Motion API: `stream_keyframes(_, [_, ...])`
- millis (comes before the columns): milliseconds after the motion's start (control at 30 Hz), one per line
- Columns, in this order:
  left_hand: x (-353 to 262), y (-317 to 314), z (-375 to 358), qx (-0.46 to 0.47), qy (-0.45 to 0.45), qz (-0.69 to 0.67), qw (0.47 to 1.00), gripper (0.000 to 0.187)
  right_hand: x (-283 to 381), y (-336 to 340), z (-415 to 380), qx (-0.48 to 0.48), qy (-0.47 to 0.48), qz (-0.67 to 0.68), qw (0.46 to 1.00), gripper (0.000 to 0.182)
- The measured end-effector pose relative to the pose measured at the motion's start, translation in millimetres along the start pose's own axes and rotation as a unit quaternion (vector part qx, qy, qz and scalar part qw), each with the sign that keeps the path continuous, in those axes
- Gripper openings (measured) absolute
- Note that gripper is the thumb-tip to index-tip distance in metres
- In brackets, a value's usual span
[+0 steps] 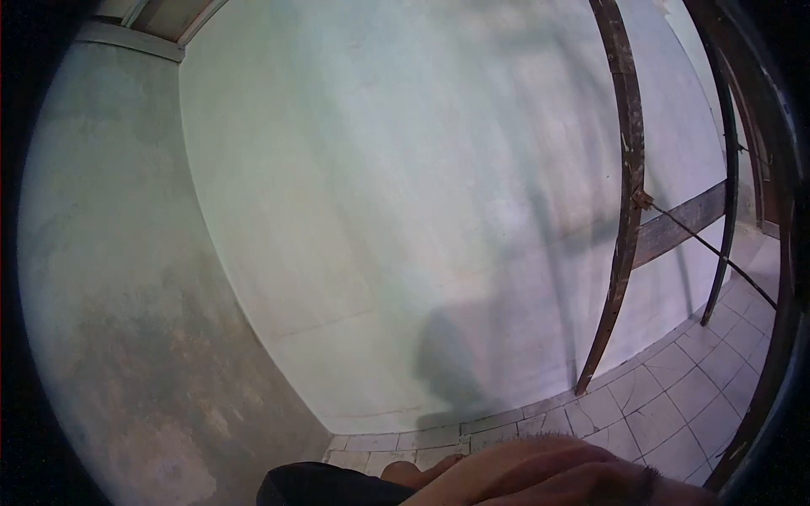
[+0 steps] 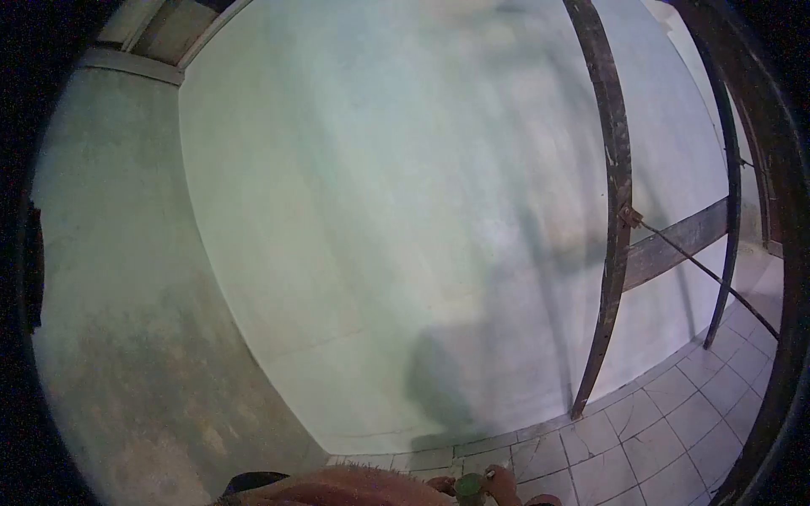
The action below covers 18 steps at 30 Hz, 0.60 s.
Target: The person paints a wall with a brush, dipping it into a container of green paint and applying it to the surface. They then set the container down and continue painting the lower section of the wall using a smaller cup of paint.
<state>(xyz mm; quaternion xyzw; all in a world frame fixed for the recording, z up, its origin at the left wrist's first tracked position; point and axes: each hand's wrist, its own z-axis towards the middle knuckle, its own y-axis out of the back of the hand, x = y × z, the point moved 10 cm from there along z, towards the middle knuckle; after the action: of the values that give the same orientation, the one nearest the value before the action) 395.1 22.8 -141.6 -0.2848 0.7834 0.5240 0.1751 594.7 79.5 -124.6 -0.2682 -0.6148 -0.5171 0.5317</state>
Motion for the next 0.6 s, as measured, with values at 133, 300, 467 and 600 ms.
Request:
stream_keyframes(133, [-19.6, 9.0, 1.5, -0.019, -0.029, -0.023, 0.999, 0.039, -7.8, 10.7, 8.7, 0.022, -0.053, 0.027, 0.998, 0.035])
stream_keyframes(300, [-49.1, 21.3, -2.4, -0.052, -0.083, -0.058, 0.993, 0.038, 38.1, 23.2, 18.1, -0.012, 0.007, 0.101, 0.995, 0.039])
stream_keyframes(467, [-82.2, 30.3, -8.9, -0.076, -0.140, -0.088, 0.983, 0.039, 65.1, 34.5, 18.6, -0.045, 0.034, 0.067, 0.996, 0.039])
stream_keyframes(600, [-98.2, 31.8, -17.3, -0.087, -0.174, -0.108, 0.975, 0.041, 74.5, 34.1, 10.3, -0.058, 0.037, 0.034, 0.997, 0.040])
